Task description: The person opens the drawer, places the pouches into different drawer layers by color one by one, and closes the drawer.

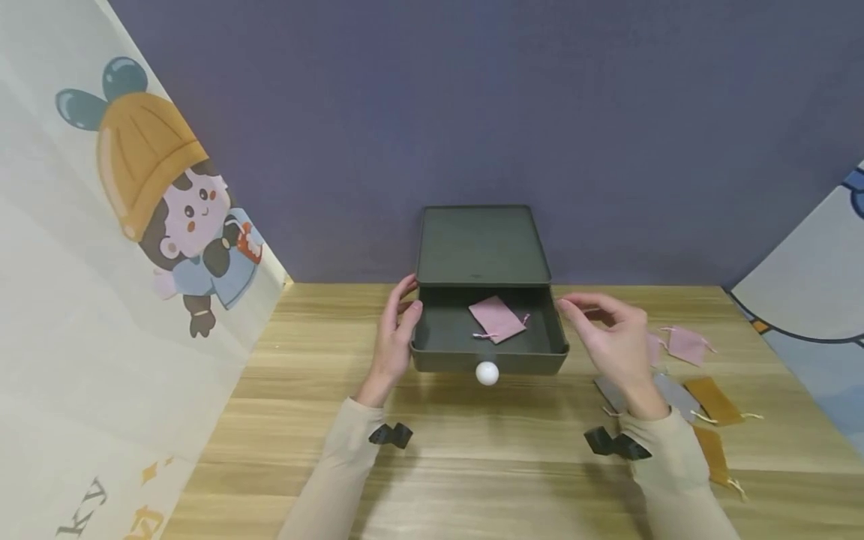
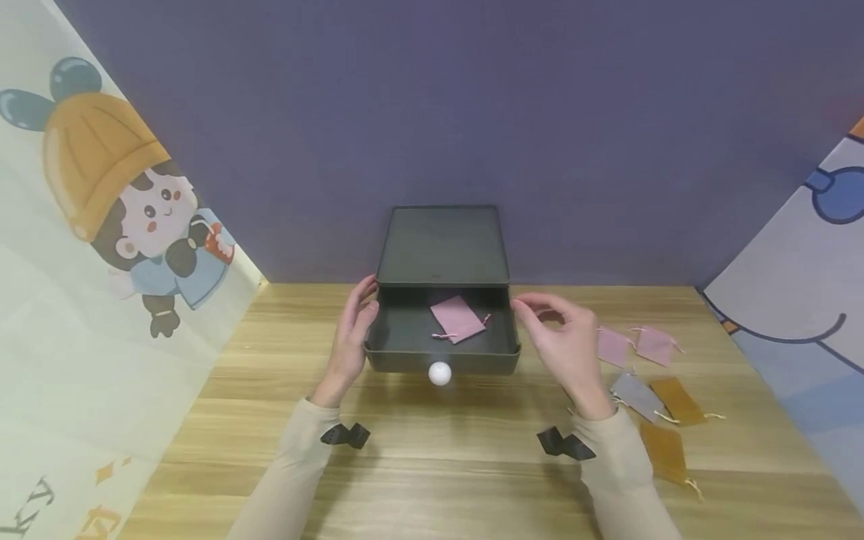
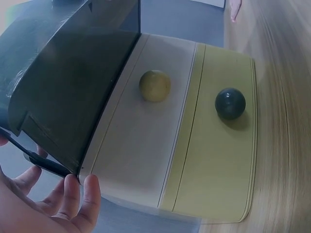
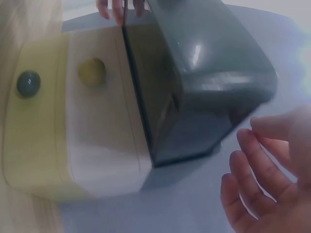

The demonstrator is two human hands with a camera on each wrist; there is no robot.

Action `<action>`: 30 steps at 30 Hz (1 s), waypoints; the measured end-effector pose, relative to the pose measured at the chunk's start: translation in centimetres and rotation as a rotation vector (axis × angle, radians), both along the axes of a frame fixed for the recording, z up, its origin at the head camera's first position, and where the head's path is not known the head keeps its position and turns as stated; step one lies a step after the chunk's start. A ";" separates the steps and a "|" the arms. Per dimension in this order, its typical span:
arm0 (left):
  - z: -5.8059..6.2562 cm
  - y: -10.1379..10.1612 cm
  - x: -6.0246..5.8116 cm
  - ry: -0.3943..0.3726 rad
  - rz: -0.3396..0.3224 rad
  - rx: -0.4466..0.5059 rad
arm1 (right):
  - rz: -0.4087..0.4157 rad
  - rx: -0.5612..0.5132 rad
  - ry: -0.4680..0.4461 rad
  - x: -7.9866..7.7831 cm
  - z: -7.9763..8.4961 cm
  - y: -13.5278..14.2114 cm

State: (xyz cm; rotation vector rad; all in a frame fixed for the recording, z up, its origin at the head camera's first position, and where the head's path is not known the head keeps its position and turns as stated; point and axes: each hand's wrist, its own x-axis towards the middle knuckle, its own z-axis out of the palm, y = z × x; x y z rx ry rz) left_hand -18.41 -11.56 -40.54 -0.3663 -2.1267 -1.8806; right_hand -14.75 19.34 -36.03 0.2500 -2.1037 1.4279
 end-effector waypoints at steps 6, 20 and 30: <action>0.1 0.1 -0.1 0.003 0.004 0.013 | -0.022 0.006 -0.006 0.0 0.6 2.3; 0.0 0.1 -0.1 0.001 -0.009 0.024 | -0.114 0.194 -0.271 0.0 0.3 7.2; -0.1 0.2 0.0 0.002 -0.003 0.036 | -0.182 0.268 -0.263 -0.6 -0.7 10.4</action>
